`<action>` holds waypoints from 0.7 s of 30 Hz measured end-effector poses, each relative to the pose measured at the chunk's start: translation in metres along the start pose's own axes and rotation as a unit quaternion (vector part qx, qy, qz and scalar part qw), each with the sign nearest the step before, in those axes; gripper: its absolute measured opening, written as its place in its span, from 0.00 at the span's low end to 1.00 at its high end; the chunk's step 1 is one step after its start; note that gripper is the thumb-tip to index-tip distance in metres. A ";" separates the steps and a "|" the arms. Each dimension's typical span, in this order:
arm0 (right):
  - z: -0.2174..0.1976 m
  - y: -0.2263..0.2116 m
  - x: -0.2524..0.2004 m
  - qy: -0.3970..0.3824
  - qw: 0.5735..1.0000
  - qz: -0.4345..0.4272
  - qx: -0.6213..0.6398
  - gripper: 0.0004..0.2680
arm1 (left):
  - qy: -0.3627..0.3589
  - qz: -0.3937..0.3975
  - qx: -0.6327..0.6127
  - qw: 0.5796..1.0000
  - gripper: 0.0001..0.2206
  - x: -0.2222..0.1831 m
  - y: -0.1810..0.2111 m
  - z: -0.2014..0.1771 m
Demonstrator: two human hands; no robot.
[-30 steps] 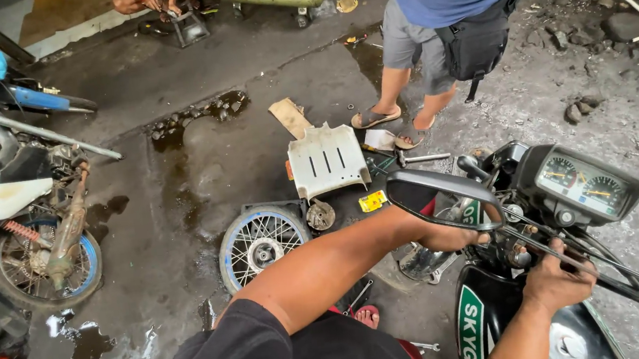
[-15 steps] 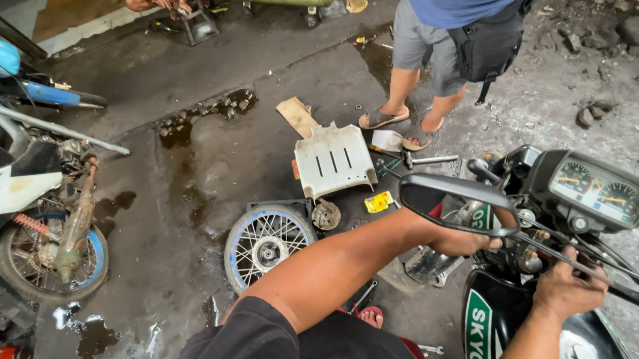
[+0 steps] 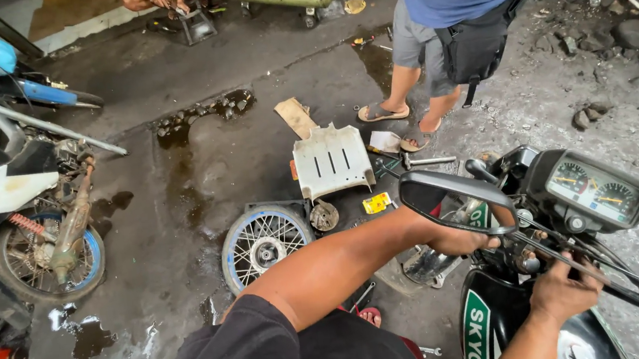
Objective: Repairing and adjusting the front assembly of a motorcycle using hand tools
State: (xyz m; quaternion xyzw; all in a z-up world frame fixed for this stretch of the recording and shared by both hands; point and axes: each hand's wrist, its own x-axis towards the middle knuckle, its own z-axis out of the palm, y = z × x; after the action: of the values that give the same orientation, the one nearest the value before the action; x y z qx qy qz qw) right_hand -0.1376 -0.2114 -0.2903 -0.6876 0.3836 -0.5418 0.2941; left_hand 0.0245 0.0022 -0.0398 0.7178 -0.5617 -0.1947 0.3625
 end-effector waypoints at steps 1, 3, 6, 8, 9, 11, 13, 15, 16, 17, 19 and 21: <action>0.005 0.015 0.001 0.041 0.999 0.027 0.006 0.10 | -0.019 0.023 0.005 1.000 0.09 0.000 0.007 -0.004; 0.010 0.034 0.003 0.082 0.995 0.055 0.009 0.12 | -0.039 0.045 0.008 0.998 0.07 0.009 -0.021 0.025; 0.007 0.020 0.003 0.134 0.956 0.169 0.198 0.14 | -0.260 -0.114 -0.165 0.944 0.33 0.019 -0.061 0.060; -0.012 -0.022 0.000 0.000 0.998 -0.054 -0.031 0.11 | -0.041 0.039 0.007 0.998 0.11 0.001 -0.002 0.007; -0.005 -0.011 0.001 0.001 0.998 -0.053 -0.028 0.11 | -0.040 0.038 0.010 0.998 0.11 0.002 -0.002 0.004; 0.000 0.013 0.003 0.054 0.997 -0.049 -0.015 0.09 | -0.017 0.017 -0.018 1.000 0.09 0.001 0.002 0.004; 0.006 0.019 0.001 0.076 0.995 0.026 0.063 0.10 | -0.158 -0.053 -0.109 0.980 0.22 0.019 -0.063 0.063; 0.002 0.020 -0.001 0.094 0.980 0.102 0.142 0.13 | -0.293 -0.123 -0.196 0.928 0.36 0.025 -0.086 0.086; -0.006 0.017 -0.006 0.060 0.996 0.049 0.043 0.11 | -0.254 -0.109 -0.124 0.953 0.31 0.020 -0.077 0.079; -0.003 0.013 -0.005 0.028 0.998 -0.007 -0.050 0.13 | -0.212 -0.092 -0.045 0.972 0.26 0.021 -0.072 0.065; 0.010 0.033 0.002 0.060 0.991 -0.015 -0.115 0.13 | -0.132 -0.032 -0.038 0.990 0.17 0.009 -0.023 0.022; 0.011 0.048 0.004 0.088 0.978 -0.023 -0.189 0.15 | -0.055 0.026 -0.040 0.997 0.08 0.011 -0.031 0.038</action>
State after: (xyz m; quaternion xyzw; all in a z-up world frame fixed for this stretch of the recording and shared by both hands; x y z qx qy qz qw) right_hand -0.1369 -0.2410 -0.3301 -0.6890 0.4875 -0.5245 0.1116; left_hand 0.0228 -0.0164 -0.0864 0.6757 -0.5912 -0.2468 0.3648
